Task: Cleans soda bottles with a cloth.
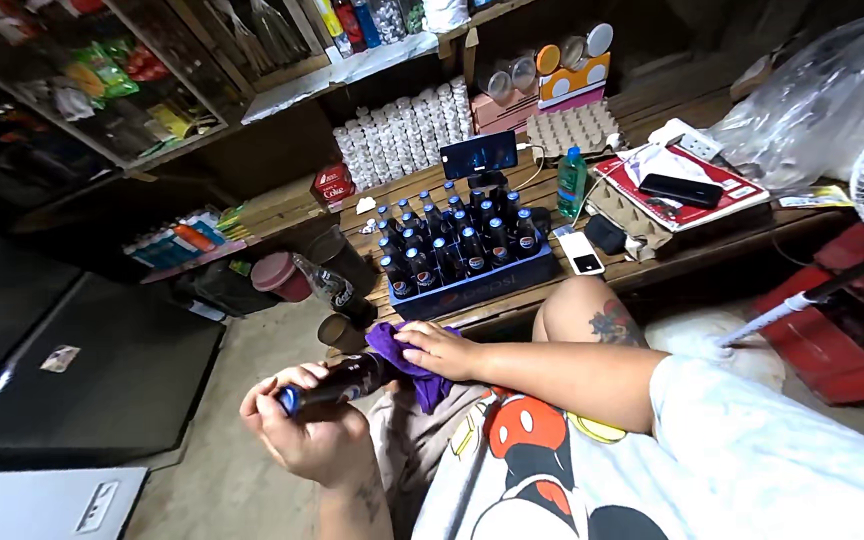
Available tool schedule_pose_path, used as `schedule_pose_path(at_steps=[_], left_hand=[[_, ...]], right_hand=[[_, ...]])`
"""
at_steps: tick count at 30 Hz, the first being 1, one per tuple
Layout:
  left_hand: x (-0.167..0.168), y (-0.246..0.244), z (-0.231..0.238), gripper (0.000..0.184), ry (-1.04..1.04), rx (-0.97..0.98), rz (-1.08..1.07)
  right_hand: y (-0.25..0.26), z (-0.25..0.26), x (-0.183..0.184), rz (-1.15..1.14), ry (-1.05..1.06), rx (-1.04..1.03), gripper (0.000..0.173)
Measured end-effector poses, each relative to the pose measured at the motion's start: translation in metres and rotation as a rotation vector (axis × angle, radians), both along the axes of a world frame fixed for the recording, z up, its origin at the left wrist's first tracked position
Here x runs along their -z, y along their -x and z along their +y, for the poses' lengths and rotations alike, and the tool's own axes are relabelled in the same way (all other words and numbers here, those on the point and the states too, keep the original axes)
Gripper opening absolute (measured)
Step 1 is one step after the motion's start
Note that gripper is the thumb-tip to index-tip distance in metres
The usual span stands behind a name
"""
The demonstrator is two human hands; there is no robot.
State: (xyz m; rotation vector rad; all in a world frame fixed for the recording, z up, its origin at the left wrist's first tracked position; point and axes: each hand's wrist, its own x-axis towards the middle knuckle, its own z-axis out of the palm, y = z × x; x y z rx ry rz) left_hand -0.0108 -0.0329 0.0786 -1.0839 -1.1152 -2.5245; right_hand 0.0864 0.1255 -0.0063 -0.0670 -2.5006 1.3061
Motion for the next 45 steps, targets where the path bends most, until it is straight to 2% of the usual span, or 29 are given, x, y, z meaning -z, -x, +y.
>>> schedule_pose_path(at_steps=[2,6,11,13,15,18,20,24,31,38,41,45], left_hand=[[0.005,0.003,0.0,0.031,-0.054,0.087,0.17],[0.009,0.01,0.002,0.037,0.031,0.302,0.442],[0.008,0.012,0.016,0.029,0.107,0.465,0.48],[0.008,0.015,0.019,0.028,0.107,0.435,0.508],[0.008,0.02,0.019,0.031,0.108,0.312,0.529],[0.008,0.024,0.01,0.039,0.165,0.084,0.535],[0.01,0.021,0.006,0.038,0.173,-0.006,0.502],[0.016,0.02,0.004,0.039,0.151,-0.051,0.533],[0.025,0.0,0.003,0.041,0.193,-0.067,0.695],[0.028,-0.002,0.006,0.039,0.175,0.061,0.725],[0.02,0.0,0.002,0.039,0.21,0.041,0.658],[0.002,0.007,-0.007,0.03,0.206,0.044,0.32]], right_hand=[[-0.004,-0.001,-0.004,-0.009,0.023,0.018,0.048],[-0.008,0.002,0.001,-0.006,0.085,0.096,0.052],[-0.012,0.0,-0.007,-0.018,0.084,0.06,0.05],[-0.014,-0.006,-0.02,0.003,0.116,0.028,0.05],[-0.017,-0.016,-0.038,0.066,0.132,-0.033,0.05],[-0.018,-0.038,-0.06,0.356,0.063,-0.142,0.045],[-0.018,-0.047,-0.075,0.427,0.028,-0.211,0.045],[-0.004,-0.041,-0.077,0.375,-0.02,-0.183,0.043],[0.017,-0.009,-0.059,-0.033,0.076,-0.176,0.056],[0.015,0.0,-0.041,-0.053,0.158,-0.129,0.055],[0.012,0.002,-0.042,-0.105,0.168,-0.098,0.053],[0.007,0.008,-0.025,-0.1,0.103,-0.047,0.048]])
